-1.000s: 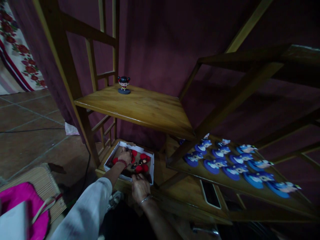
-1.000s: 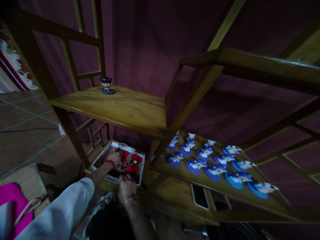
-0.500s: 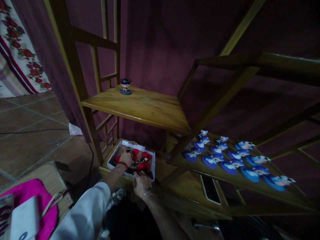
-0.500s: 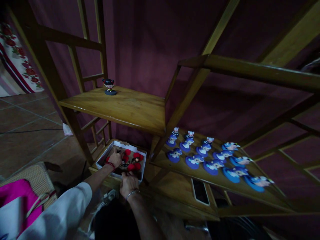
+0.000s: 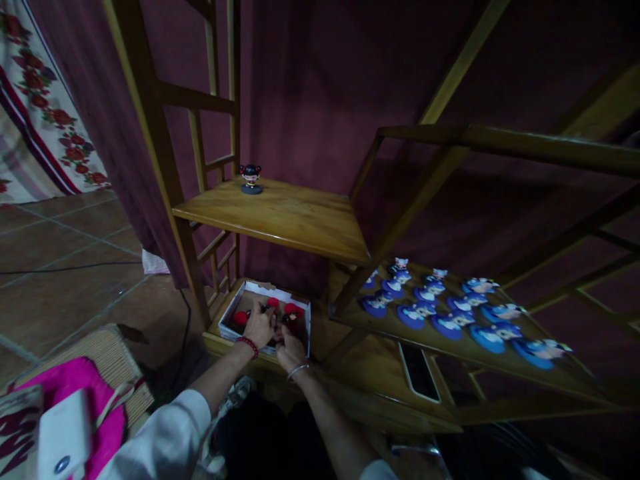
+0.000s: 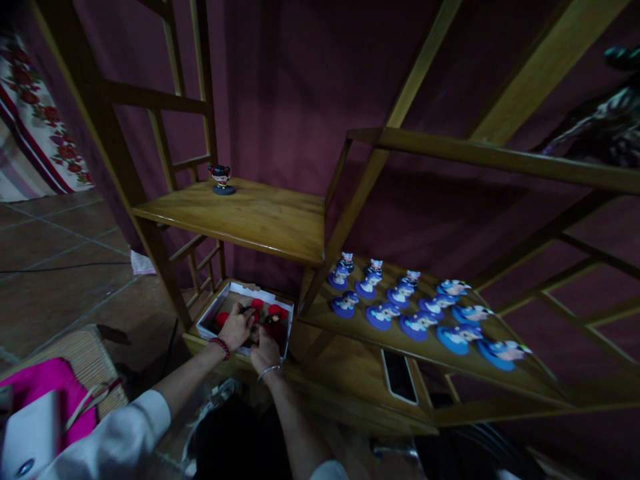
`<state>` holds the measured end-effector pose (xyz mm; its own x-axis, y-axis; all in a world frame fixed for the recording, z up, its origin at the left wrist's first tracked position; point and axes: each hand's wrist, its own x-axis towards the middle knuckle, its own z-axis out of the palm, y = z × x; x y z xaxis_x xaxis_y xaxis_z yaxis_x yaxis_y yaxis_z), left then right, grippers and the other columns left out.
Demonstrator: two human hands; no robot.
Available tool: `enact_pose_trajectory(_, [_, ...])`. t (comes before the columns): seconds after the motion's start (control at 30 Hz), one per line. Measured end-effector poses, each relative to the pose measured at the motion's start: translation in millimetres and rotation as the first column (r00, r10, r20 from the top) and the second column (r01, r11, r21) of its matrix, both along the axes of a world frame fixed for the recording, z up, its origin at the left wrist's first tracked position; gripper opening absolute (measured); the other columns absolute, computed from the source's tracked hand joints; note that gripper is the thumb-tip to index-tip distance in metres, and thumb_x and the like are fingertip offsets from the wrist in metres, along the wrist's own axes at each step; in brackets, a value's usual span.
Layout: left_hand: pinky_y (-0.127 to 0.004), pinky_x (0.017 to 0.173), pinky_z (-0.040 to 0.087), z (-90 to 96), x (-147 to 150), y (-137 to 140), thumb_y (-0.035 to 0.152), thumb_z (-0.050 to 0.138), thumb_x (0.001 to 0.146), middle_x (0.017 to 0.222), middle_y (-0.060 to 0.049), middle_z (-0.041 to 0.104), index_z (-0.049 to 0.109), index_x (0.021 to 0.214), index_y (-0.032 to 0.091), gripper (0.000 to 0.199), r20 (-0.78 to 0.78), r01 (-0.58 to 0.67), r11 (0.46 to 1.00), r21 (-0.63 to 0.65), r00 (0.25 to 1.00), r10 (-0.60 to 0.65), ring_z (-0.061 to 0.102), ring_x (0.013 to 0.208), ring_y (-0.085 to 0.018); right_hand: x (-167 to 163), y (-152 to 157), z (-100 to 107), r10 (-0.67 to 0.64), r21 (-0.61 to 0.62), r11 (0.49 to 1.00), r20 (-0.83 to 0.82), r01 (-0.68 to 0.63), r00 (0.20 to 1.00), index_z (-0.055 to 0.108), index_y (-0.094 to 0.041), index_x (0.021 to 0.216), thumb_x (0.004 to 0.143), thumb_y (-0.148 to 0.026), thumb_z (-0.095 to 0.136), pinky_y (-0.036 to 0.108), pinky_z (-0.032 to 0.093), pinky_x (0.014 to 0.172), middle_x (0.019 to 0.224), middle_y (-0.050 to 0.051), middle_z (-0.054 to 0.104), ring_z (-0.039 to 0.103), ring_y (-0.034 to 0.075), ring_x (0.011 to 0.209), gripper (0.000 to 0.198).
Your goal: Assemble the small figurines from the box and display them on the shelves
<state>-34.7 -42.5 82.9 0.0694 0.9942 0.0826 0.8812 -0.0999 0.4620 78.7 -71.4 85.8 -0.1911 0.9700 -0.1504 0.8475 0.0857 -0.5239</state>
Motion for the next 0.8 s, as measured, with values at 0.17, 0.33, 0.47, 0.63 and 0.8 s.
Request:
enact_pose_trajectory(0.17, [-0.033,0.095,0.034,5.8,10.4,-21.4,0.022,0.034,0.082,0.116,-0.009,0.042,0.051,0.116,0.020,0.038,0.088,0.006,1.000,0.003,0.996,-0.007,0.047,0.097,-0.018,5.6,10.9,-7.1,-0.111,-0.057,0.993,-0.197,0.102,0.974,0.039,-0.024,0.125,0.077,-0.012,0.033,0.024,0.042,0.079,0.108,0.001,0.060,0.056,0.013,0.096,0.050])
enact_pose_trajectory(0.33, [-0.033,0.092,0.038,6.1,21.1,-35.3,0.016,0.034,0.080,0.114,-0.011,0.041,0.052,0.113,0.018,0.038,0.173,0.038,0.998,0.053,0.984,-0.047,0.050,0.092,-0.017,5.8,15.2,-12.3,-0.215,-0.098,0.977,-0.431,0.191,0.876,0.046,-0.021,0.119,0.085,-0.028,0.025,0.026,0.040,0.086,0.115,0.004,0.056,0.052,0.013,0.104,0.040])
enact_pose_trajectory(0.47, [-0.033,0.092,0.039,-1.6,24.6,-43.4,0.014,0.034,0.079,0.108,-0.012,0.041,0.054,0.110,0.015,0.037,0.205,0.075,0.988,0.133,0.974,-0.101,0.048,0.093,-0.018,4.0,16.9,-15.0,-0.312,-0.209,0.950,-0.583,0.233,0.750,0.051,-0.017,0.112,0.085,-0.039,0.025,0.024,0.040,0.087,0.116,0.007,0.055,0.052,0.012,0.104,0.043])
enact_pose_trajectory(0.63, [-0.032,0.095,0.037,-9.2,22.2,-49.9,0.011,0.039,0.075,0.111,-0.012,0.041,0.059,0.096,0.014,0.030,0.190,0.187,0.963,0.196,0.956,-0.224,0.044,0.103,-0.020,6.3,21.5,-24.1,-0.429,-0.257,0.903,-0.587,0.345,0.686,0.058,-0.018,0.099,0.079,-0.043,0.038,0.024,0.046,0.078,0.102,0.005,0.062,0.058,0.014,0.092,0.038])
enact_pose_trajectory(0.8, [-0.029,0.093,0.039,-6.3,13.2,-51.4,0.010,0.039,0.075,0.104,-0.010,0.048,0.061,0.088,0.015,0.026,0.182,0.267,0.953,0.144,0.939,-0.291,0.047,0.101,-0.018,8.1,25.7,-32.0,-0.356,-0.142,0.932,-0.530,0.333,0.770,0.060,-0.020,0.094,0.072,-0.031,0.048,0.025,0.045,0.081,0.095,0.002,0.064,0.058,0.015,0.090,0.027])
